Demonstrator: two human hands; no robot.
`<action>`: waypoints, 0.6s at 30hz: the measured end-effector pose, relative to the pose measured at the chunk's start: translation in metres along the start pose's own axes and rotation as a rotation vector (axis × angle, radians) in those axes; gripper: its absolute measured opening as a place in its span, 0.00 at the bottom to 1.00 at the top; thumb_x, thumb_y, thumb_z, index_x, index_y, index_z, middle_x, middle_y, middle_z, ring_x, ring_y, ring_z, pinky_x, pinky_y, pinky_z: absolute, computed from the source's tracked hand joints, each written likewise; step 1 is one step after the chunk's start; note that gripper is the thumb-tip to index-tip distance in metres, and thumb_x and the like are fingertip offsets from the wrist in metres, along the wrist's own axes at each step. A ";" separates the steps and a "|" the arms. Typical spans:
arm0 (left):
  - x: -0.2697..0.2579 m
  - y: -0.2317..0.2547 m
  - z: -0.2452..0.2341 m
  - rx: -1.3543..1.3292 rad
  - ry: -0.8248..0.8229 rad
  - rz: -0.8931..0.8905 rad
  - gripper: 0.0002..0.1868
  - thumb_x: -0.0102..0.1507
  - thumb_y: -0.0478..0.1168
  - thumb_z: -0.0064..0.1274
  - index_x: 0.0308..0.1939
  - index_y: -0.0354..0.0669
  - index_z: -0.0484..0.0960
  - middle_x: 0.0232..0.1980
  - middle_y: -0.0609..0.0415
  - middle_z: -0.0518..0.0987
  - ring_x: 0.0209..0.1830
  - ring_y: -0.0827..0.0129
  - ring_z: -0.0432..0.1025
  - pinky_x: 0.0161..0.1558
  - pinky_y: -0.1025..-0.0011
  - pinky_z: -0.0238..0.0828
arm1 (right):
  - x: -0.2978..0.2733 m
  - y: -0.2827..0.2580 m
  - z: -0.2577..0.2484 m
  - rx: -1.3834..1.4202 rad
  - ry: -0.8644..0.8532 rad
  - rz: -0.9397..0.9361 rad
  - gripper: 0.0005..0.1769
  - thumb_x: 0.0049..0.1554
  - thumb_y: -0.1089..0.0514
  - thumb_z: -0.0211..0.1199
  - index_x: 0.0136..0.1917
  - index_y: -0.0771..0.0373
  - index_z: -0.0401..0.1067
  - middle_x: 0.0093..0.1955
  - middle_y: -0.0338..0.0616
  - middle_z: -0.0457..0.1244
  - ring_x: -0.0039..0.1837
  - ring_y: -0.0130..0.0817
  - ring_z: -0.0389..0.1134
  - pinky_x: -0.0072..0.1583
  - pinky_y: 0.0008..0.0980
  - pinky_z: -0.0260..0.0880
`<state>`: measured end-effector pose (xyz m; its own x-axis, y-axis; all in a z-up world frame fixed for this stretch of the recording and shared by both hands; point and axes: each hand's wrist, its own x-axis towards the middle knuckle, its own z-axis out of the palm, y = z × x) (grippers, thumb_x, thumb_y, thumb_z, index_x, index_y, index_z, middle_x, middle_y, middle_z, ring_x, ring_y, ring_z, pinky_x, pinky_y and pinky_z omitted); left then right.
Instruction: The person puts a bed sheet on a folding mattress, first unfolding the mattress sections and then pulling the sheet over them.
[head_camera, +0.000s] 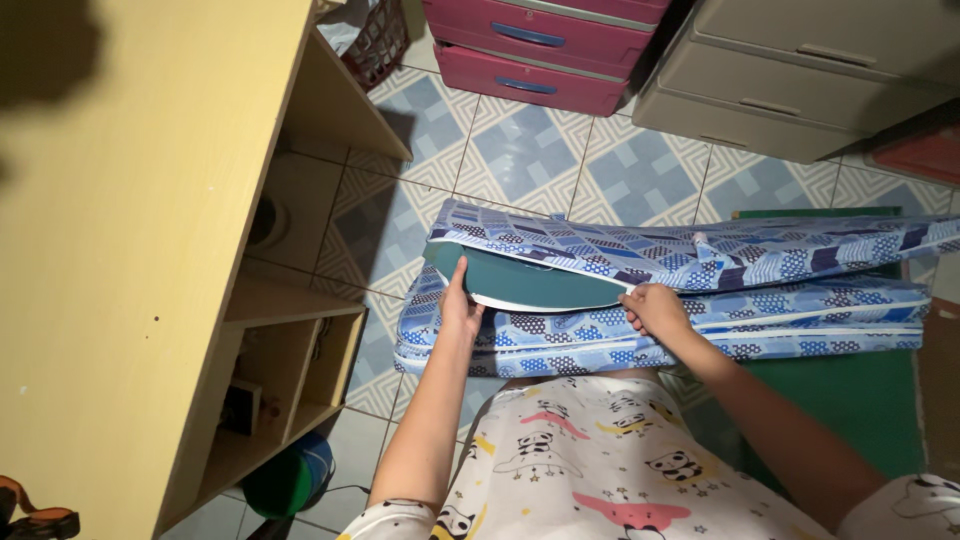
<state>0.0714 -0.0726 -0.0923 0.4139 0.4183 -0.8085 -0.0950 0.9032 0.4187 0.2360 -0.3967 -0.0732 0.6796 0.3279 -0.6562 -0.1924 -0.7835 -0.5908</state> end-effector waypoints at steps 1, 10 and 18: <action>-0.003 0.000 0.001 0.005 0.005 0.012 0.25 0.60 0.48 0.66 0.54 0.38 0.77 0.48 0.49 0.82 0.45 0.58 0.80 0.47 0.56 0.83 | 0.004 0.007 0.001 0.001 -0.013 -0.004 0.20 0.59 0.49 0.62 0.38 0.70 0.76 0.33 0.52 0.69 0.32 0.37 0.70 0.35 0.39 0.72; 0.020 -0.098 -0.035 0.216 -0.226 -0.116 0.33 0.63 0.59 0.53 0.56 0.32 0.74 0.45 0.45 0.81 0.41 0.61 0.79 0.44 0.64 0.83 | 0.005 -0.006 0.015 -0.538 0.134 -0.317 0.18 0.56 0.46 0.58 0.41 0.62 0.79 0.43 0.58 0.69 0.48 0.59 0.71 0.52 0.53 0.70; -0.002 -0.063 -0.024 0.978 -0.338 0.282 0.27 0.71 0.50 0.47 0.31 0.27 0.81 0.26 0.45 0.82 0.23 0.66 0.78 0.30 0.69 0.76 | 0.007 -0.001 0.008 -0.385 0.084 -0.251 0.20 0.56 0.45 0.57 0.38 0.61 0.79 0.39 0.53 0.70 0.45 0.55 0.72 0.51 0.49 0.70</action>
<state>0.0549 -0.1284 -0.1266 0.7339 0.4160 -0.5370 0.4779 0.2455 0.8434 0.2348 -0.3894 -0.0812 0.7298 0.5009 -0.4653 0.2511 -0.8294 -0.4990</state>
